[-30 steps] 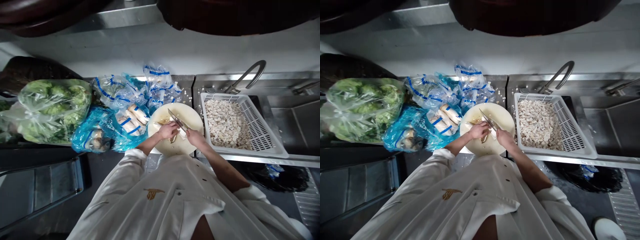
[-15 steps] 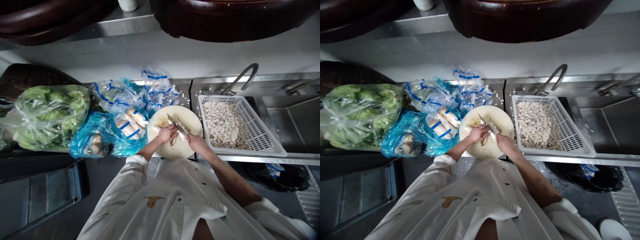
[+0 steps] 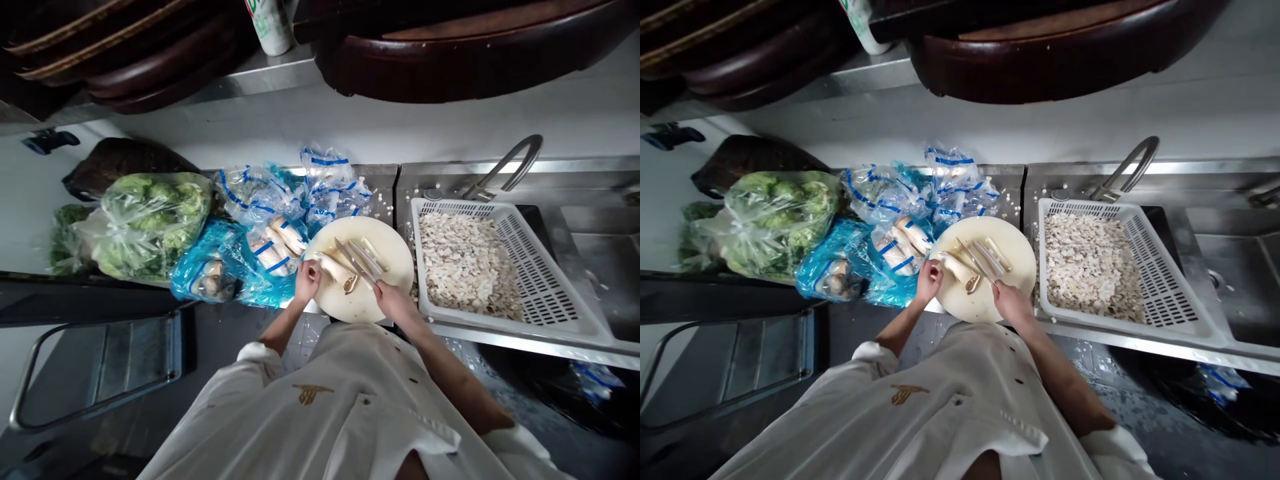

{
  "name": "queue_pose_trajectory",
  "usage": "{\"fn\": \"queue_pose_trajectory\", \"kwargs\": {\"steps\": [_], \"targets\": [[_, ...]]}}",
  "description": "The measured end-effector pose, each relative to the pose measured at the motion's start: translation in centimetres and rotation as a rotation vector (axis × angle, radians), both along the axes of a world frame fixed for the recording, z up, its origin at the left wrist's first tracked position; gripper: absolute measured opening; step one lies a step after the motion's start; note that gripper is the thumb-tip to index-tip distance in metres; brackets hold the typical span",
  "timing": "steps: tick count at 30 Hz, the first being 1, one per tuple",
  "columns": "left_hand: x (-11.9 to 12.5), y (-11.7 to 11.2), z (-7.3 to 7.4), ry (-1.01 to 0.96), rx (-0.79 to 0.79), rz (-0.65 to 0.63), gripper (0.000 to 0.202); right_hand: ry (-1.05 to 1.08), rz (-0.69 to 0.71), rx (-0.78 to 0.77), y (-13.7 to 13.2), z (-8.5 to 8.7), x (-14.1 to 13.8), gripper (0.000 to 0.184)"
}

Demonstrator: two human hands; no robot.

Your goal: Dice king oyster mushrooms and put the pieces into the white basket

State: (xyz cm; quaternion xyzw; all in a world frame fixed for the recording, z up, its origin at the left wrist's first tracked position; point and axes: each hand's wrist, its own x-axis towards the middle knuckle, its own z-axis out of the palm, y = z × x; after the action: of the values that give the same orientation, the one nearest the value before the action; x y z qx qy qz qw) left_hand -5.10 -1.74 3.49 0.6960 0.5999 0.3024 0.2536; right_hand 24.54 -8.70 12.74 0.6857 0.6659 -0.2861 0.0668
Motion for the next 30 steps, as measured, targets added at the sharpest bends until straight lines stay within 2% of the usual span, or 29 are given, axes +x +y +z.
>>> {"fn": "queue_pose_trajectory", "kwargs": {"steps": [2,5,7,9,11,14,16,18,23,26,30], "targets": [[1.5,-1.4,-1.5,-0.159,-0.108,0.111,0.05,-0.009,0.027,-0.042,-0.6,-0.8,-0.6,0.043],[4.9,-2.0,-2.8,-0.259,-0.191,0.07,0.074,-0.017,0.05,-0.067,-0.7,-1.6,-1.4,0.043],[5.9,-1.8,-2.8,-0.219,-0.195,0.057,0.08,-0.022,0.044,-0.085,-0.4,-1.7,-1.7,0.042],[5.3,-1.3,-2.1,-0.143,-0.185,0.025,0.08,-0.031,0.033,-0.102,0.0,-1.5,-1.8,0.042],[3.6,-0.4,-0.9,-0.031,-0.133,-0.104,0.076,-0.039,0.033,-0.101,0.3,-0.8,-1.7,0.041],[1.0,1.9,0.7,0.184,0.008,-0.505,0.062,-0.053,0.026,-0.071,0.4,0.7,-1.7,0.041],[0.2,3.6,1.3,0.275,0.062,-0.745,0.046,-0.058,0.009,-0.059,0.2,1.6,-2.1,0.045],[0.1,4.9,1.4,0.299,0.087,-0.838,0.039,-0.045,0.004,-0.062,0.2,2.0,-3.0,0.05],[0.5,5.7,0.2,0.243,0.141,-0.787,0.039,-0.069,-0.034,-0.139,2.1,1.5,-6.0,0.048],[0.3,5.4,-0.4,0.2,0.139,-0.792,0.038,-0.094,-0.032,-0.094,2.3,1.8,-6.1,0.05],[0.1,5.1,-1.3,0.123,0.14,-0.76,0.038,-0.083,-0.02,-0.047,1.3,2.0,-6.1,0.055]]}}
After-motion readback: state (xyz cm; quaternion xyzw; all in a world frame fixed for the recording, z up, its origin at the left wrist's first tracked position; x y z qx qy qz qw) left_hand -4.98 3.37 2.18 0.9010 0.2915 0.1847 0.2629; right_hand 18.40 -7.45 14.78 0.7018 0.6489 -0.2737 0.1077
